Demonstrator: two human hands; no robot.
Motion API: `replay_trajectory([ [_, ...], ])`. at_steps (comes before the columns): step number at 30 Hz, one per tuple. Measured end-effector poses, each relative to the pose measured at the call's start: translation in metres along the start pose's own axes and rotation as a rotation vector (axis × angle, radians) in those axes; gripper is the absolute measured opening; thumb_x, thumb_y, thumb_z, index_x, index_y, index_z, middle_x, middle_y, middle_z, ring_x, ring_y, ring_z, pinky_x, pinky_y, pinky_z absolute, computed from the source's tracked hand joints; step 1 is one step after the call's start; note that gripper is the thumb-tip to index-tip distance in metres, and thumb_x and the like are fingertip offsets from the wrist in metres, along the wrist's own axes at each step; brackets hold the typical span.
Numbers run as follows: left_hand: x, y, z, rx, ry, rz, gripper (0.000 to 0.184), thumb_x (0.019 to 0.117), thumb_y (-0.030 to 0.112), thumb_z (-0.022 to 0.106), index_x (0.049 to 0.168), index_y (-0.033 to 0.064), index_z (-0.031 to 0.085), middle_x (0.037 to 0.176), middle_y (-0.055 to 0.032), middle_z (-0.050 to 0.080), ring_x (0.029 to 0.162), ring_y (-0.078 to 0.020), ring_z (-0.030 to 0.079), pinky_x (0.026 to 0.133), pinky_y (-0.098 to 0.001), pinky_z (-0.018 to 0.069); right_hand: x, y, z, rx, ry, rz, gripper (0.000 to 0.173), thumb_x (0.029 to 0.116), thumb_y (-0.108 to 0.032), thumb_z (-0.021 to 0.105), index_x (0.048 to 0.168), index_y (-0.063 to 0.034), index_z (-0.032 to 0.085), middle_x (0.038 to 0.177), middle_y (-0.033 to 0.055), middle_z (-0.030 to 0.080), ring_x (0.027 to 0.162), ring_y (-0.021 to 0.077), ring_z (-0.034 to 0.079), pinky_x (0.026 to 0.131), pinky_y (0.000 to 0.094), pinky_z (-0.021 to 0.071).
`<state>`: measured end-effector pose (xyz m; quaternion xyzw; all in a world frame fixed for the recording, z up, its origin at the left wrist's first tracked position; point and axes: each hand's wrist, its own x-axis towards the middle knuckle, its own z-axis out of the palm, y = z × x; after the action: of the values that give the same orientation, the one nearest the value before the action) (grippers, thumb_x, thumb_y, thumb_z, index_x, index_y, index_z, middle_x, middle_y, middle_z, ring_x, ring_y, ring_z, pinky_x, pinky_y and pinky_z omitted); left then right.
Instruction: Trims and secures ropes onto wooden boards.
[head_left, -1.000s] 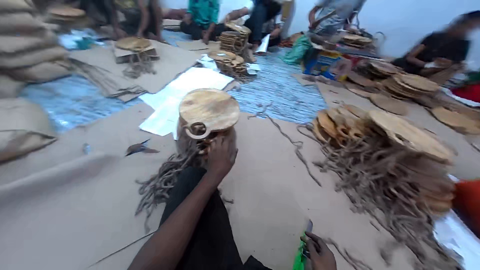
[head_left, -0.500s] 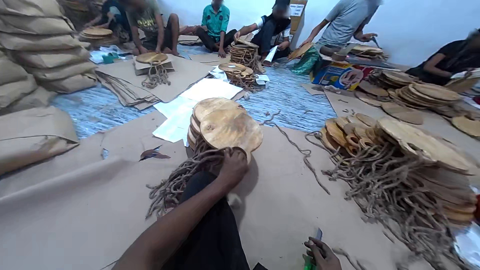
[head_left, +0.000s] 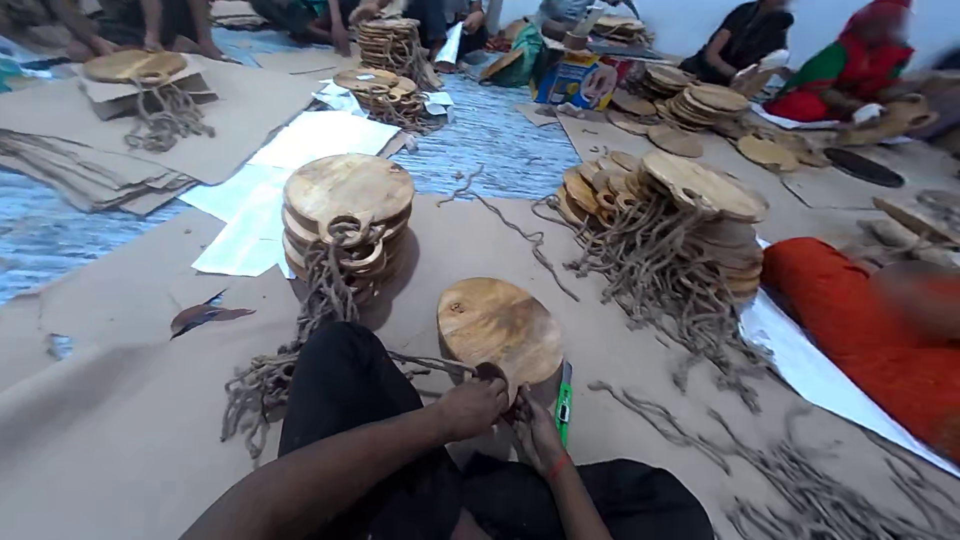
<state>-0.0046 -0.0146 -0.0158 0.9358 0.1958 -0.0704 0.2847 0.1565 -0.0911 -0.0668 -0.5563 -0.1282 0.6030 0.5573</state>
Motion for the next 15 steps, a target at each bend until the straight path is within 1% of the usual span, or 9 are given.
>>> replay_trajectory([
  [2, -0.002, -0.002, -0.007, -0.070, 0.110, -0.016, 0.040, 0.1059, 0.024, 0.055, 0.136, -0.0023, 0.058, 0.147, -0.0223, 0.052, 0.135, -0.0417, 0.050, 0.112, -0.0576, 0.0390, 0.003, -0.002, -0.001, 0.054, 0.013, -0.047, 0.030, 0.1116, -0.019, 0.038, 0.128, 0.0020, 0.052, 0.102, 0.0125, 0.066, 0.091, 0.0193, 0.068, 0.083, 0.0364, 0.0585],
  [3, -0.004, -0.003, -0.011, -0.086, 0.252, -0.055, 0.038, 0.1050, 0.027, 0.056, 0.133, 0.0026, 0.061, 0.145, -0.0183, 0.056, 0.137, -0.0384, 0.050, 0.113, -0.0584, 0.0376, 0.004, -0.002, -0.002, 0.074, 0.031, -0.057, 0.028, 0.1110, -0.016, 0.039, 0.128, 0.0015, 0.052, 0.102, 0.0127, 0.067, 0.090, 0.0191, 0.068, 0.082, 0.0358, 0.0588],
  [5, -0.009, -0.005, -0.025, -0.193, 0.538, -0.311, 0.046, 0.1029, 0.034, 0.058, 0.137, 0.0045, 0.061, 0.146, -0.0174, 0.056, 0.138, -0.0365, 0.049, 0.115, -0.0578, 0.0359, 0.005, -0.003, -0.002, 0.115, 0.028, -0.054, 0.028, 0.1109, -0.014, 0.038, 0.130, 0.0016, 0.051, 0.106, 0.0153, 0.069, 0.093, 0.0215, 0.070, 0.083, 0.0369, 0.0596],
  [7, -0.010, -0.015, -0.039, -0.406, 0.611, -0.647, 0.065, 0.1015, 0.042, 0.059, 0.152, 0.0033, 0.043, 0.153, -0.0206, 0.047, 0.142, -0.0394, 0.044, 0.117, -0.0597, 0.0329, 0.004, -0.005, -0.002, 0.146, -0.023, -0.064, 0.033, 0.1109, -0.014, 0.035, 0.138, 0.0016, 0.047, 0.116, 0.0182, 0.069, 0.099, 0.0244, 0.071, 0.086, 0.0379, 0.0599],
  [9, -0.010, -0.026, -0.037, -0.524, 0.386, -0.795, 0.081, 0.1031, 0.051, 0.053, 0.161, 0.0038, 0.022, 0.142, -0.0259, 0.056, 0.131, -0.0423, 0.055, 0.110, -0.0623, 0.0409, 0.003, -0.007, -0.001, 0.137, -0.059, -0.088, 0.035, 0.1093, -0.010, 0.037, 0.142, 0.0015, 0.044, 0.121, 0.0190, 0.068, 0.101, 0.0248, 0.071, 0.087, 0.0372, 0.0603],
  [10, -0.010, -0.027, -0.031, -0.552, 0.249, -0.742, 0.078, 0.1055, 0.050, 0.048, 0.161, 0.0021, 0.020, 0.130, -0.0269, 0.062, 0.122, -0.0426, 0.062, 0.104, -0.0622, 0.0461, 0.003, -0.007, -0.001, 0.114, -0.045, -0.096, 0.036, 0.1090, -0.008, 0.039, 0.143, 0.0011, 0.044, 0.122, 0.0189, 0.068, 0.101, 0.0245, 0.071, 0.086, 0.0369, 0.0603],
  [12, -0.009, -0.018, -0.021, -0.575, 0.097, -0.487, 0.061, 0.1079, 0.038, 0.049, 0.155, 0.0010, 0.034, 0.120, -0.0252, 0.066, 0.111, -0.0407, 0.066, 0.100, -0.0605, 0.0494, 0.008, -0.010, -0.001, 0.079, 0.018, -0.146, 0.038, 0.1088, -0.007, 0.041, 0.146, 0.0006, 0.042, 0.118, 0.0170, 0.067, 0.097, 0.0218, 0.070, 0.085, 0.0364, 0.0603],
  [13, -0.007, -0.012, -0.017, -0.562, 0.068, -0.351, 0.058, 0.1073, 0.032, 0.052, 0.155, 0.0027, 0.036, 0.121, -0.0244, 0.067, 0.111, -0.0401, 0.067, 0.100, -0.0600, 0.0496, 0.013, -0.013, -0.002, 0.085, 0.055, -0.182, 0.039, 0.1094, -0.007, 0.041, 0.148, 0.0001, 0.039, 0.117, 0.0162, 0.066, 0.096, 0.0206, 0.069, 0.086, 0.0363, 0.0599],
  [15, -0.002, -0.006, -0.014, -0.508, 0.053, -0.175, 0.064, 0.1052, 0.023, 0.057, 0.161, 0.0078, 0.029, 0.128, -0.0246, 0.064, 0.109, -0.0400, 0.067, 0.099, -0.0590, 0.0502, 0.025, -0.017, -0.007, 0.161, 0.138, -0.241, 0.039, 0.1106, -0.010, 0.040, 0.148, -0.0020, 0.041, 0.118, 0.0153, 0.065, 0.098, 0.0201, 0.068, 0.087, 0.0367, 0.0589],
])
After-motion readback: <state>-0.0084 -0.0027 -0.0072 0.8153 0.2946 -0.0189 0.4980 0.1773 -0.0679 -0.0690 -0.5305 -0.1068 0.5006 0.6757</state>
